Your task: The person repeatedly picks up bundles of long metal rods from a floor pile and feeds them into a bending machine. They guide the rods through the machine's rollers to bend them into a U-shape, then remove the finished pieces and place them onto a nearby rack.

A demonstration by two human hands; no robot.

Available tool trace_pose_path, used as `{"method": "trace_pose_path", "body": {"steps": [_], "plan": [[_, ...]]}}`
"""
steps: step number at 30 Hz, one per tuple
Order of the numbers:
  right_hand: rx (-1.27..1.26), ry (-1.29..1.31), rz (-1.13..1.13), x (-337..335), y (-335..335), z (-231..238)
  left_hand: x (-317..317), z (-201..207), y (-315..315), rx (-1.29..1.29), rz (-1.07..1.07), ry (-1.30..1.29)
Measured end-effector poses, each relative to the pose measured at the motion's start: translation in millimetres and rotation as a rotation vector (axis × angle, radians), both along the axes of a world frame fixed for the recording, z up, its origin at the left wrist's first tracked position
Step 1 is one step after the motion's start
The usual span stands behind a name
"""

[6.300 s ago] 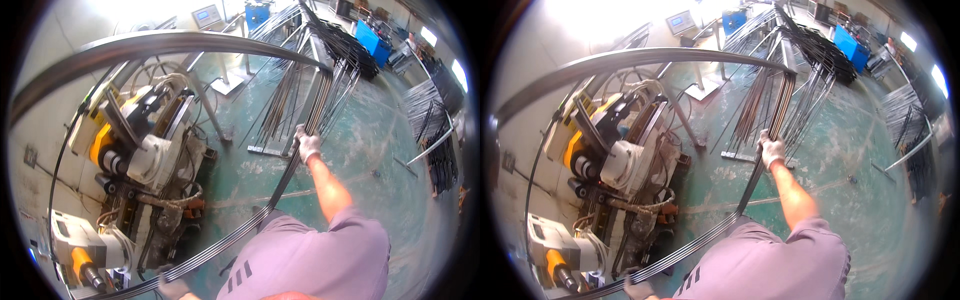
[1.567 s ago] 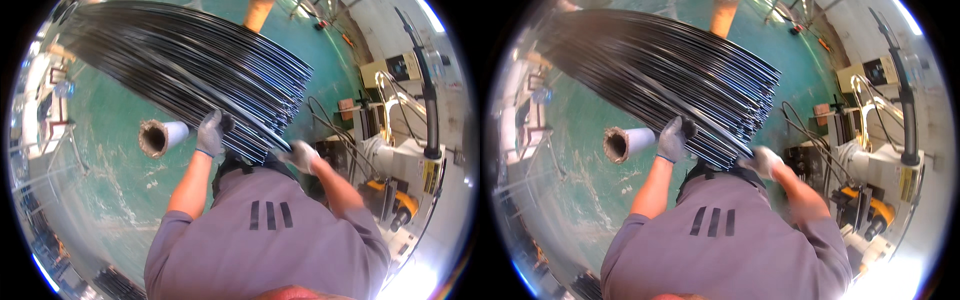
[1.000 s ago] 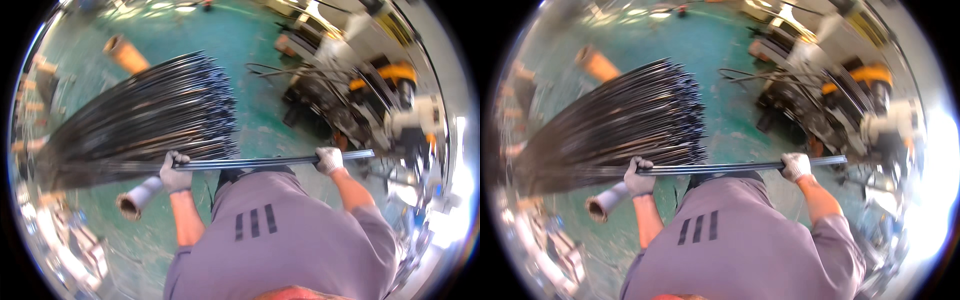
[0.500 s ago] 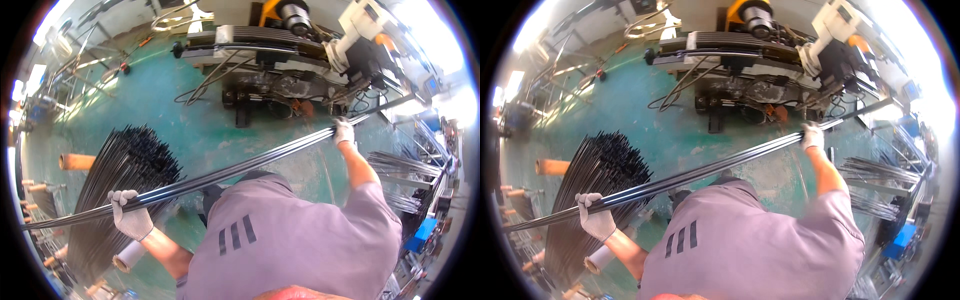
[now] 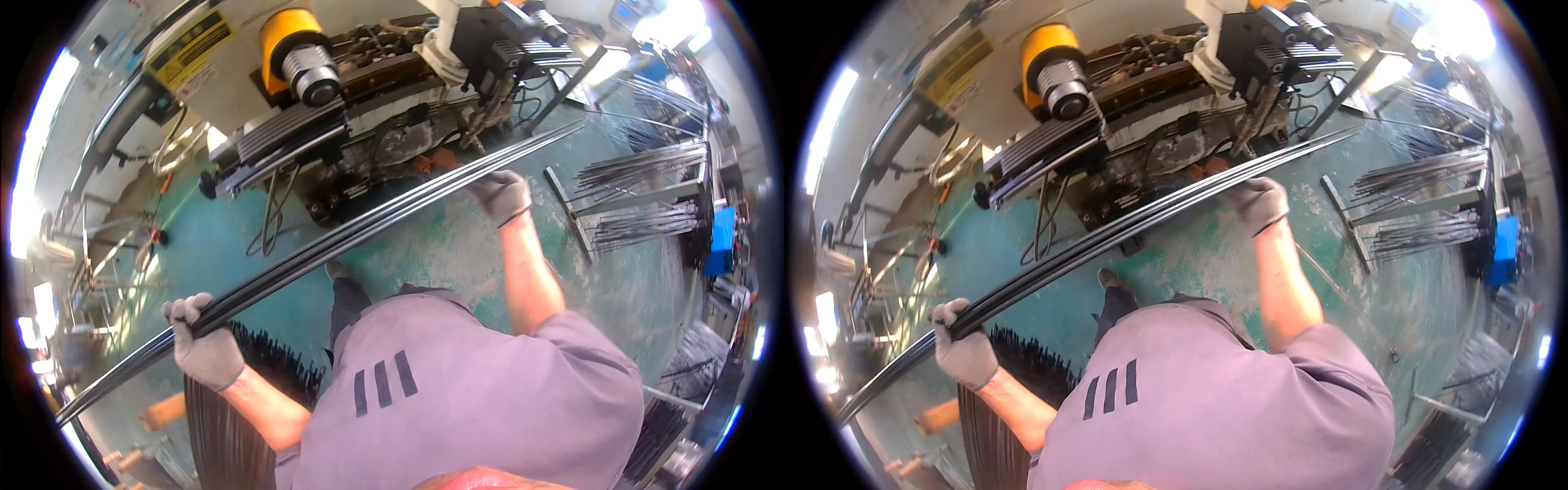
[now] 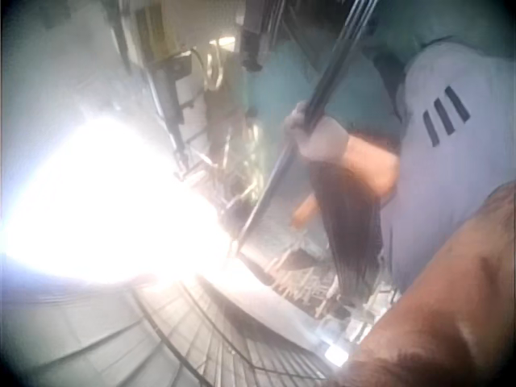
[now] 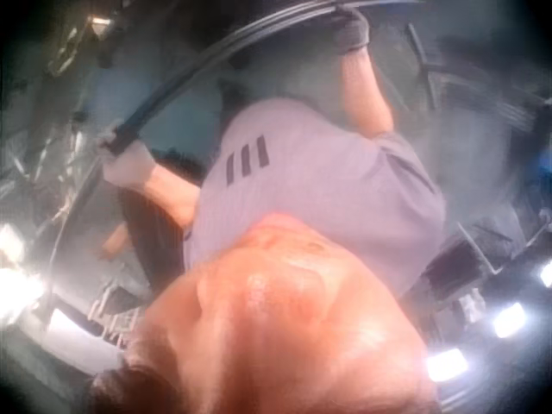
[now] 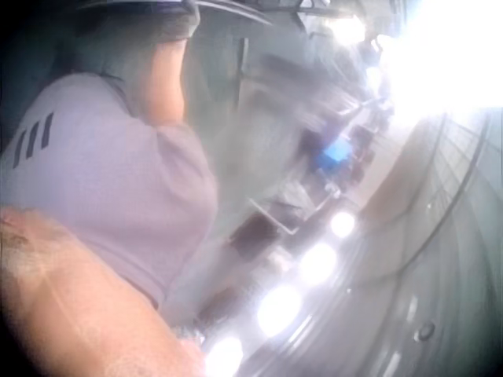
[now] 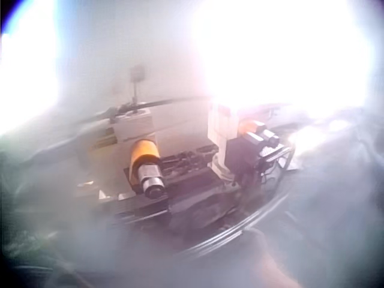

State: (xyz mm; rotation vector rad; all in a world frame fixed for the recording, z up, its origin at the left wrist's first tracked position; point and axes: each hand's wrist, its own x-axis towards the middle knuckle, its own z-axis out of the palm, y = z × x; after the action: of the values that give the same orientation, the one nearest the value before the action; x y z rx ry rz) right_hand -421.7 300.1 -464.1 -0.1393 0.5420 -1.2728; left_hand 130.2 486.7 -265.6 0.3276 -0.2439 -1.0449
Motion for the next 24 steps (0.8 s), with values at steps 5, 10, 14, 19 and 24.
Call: {"method": "trace_pose_path", "body": {"steps": [5, 10, 14, 19, 24], "plan": [[0.237, 0.163, -0.312, 124.2, -43.1, 55.0, 3.5, -33.0, -89.2, 0.117, -0.116, -0.125], [0.214, 0.279, -0.348, 106.6, -88.2, 57.3, 128.1, -33.9, -124.2, -0.022, -0.182, -0.089], [0.179, 0.380, -0.637, 64.4, -141.3, 54.4, 189.9, -16.4, -146.6, 0.043, -0.133, -0.229], [0.273, 0.565, -0.742, 49.4, -189.3, 79.2, 209.8, -56.7, -193.0, 0.152, -0.072, -0.381], [0.284, 0.712, -0.640, 102.0, -215.1, 88.4, 201.7, -101.3, -234.4, 0.405, -0.009, -0.203]]}}
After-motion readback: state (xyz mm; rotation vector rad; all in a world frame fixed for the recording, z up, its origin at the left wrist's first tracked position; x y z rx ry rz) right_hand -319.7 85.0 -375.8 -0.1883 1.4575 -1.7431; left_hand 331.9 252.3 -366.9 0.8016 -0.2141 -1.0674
